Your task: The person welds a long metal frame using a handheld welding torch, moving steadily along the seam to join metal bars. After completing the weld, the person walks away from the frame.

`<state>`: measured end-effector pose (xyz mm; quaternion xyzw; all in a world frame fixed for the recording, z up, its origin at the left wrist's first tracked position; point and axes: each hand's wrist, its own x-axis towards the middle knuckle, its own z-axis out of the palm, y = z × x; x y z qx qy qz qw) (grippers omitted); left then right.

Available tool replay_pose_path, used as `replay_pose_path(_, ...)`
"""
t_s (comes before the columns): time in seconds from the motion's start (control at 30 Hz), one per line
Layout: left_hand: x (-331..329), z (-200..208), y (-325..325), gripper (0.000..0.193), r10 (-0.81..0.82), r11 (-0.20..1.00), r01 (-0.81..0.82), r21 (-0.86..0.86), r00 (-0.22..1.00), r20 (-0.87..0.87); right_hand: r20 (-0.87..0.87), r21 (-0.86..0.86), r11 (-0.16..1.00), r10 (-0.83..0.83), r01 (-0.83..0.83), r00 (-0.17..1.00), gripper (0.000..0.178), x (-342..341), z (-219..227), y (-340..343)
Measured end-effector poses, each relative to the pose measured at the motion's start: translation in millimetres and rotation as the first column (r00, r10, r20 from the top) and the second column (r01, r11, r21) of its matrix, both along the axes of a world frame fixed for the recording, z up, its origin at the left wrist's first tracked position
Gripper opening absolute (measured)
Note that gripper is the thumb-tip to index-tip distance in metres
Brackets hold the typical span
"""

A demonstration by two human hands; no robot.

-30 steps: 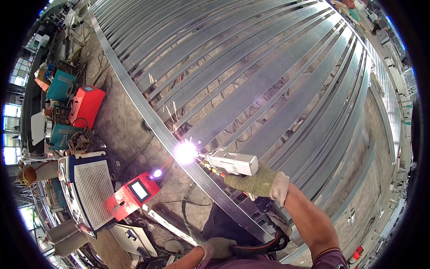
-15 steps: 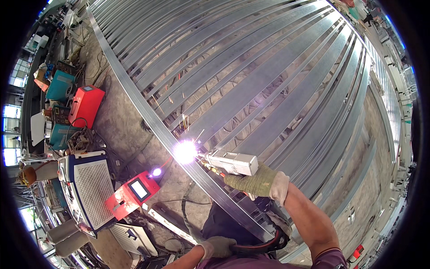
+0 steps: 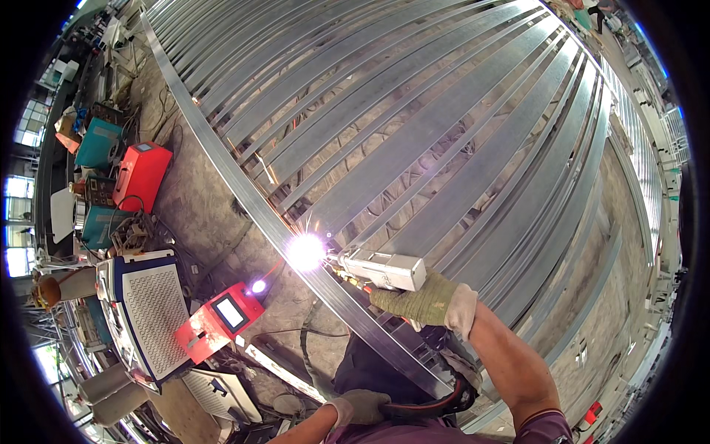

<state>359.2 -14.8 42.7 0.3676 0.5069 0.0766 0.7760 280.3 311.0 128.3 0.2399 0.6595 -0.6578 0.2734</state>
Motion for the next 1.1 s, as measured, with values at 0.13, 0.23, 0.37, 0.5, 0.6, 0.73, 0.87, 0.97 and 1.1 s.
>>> replay_pose_path(0.13, -15, 20, 16, 0.042, -0.002, 1.000, 0.002, -0.021, 1.000, -0.016, 0.033, 0.024, 0.999, 0.037, -0.038, 0.999, 0.068, 1, 1, 2)
replay_pose_path(0.23, -14, 19, 15, 0.042, -0.016, 1.000, 0.016, -0.016, 1.000, -0.018, 0.029, 0.022, 0.998, 0.064, -0.065, 0.998, 0.071, 3, -3, 2)
replay_pose_path(0.37, -16, 21, 17, 0.043, -0.012, 0.999, 0.012, -0.042, 1.000, -0.003, 0.019, 0.034, 0.997, 0.071, -0.071, 0.997, 0.073, 4, -2, 1)
replay_pose_path(0.5, -16, 22, 18, 0.044, -0.014, 0.999, 0.014, -0.044, 1.000, -0.006, 0.007, 0.049, 0.994, 0.101, -0.101, 0.995, 0.074, 7, -4, 2)
replay_pose_path(0.6, 11, -12, -9, 0.044, 0.047, 0.997, -0.045, -0.061, 0.998, 0.030, -0.003, 0.066, 0.991, 0.120, -0.119, 0.993, 0.073, 9, -7, 2)
replay_pose_path(0.73, -15, 22, 16, 0.044, -0.009, 1.000, 0.009, -0.008, 1.000, -0.021, -0.004, 0.078, 0.991, 0.106, -0.106, 0.994, 0.073, 9, -2, 2)
replay_pose_path(0.87, -18, 23, 18, 0.042, 0.004, 1.000, -0.004, -0.004, 1.000, -0.013, -0.011, 0.074, 0.995, 0.061, -0.060, 0.998, 0.072, 12, 0, 0)
replay_pose_path(0.97, -5, 11, 7, 0.041, 0.034, 0.999, -0.033, 0.027, 0.998, -0.048, -0.045, 0.052, 0.999, 0.009, -0.007, 0.999, 0.072, 16, 0, -2)
replay_pose_path(1.1, 6, -4, -4, 0.039, 0.060, 0.994, -0.054, 0.099, 0.996, -0.067, 0.053, 0.018, 0.999, 0.037, -0.038, 0.998, 0.072, 20, -2, 0)
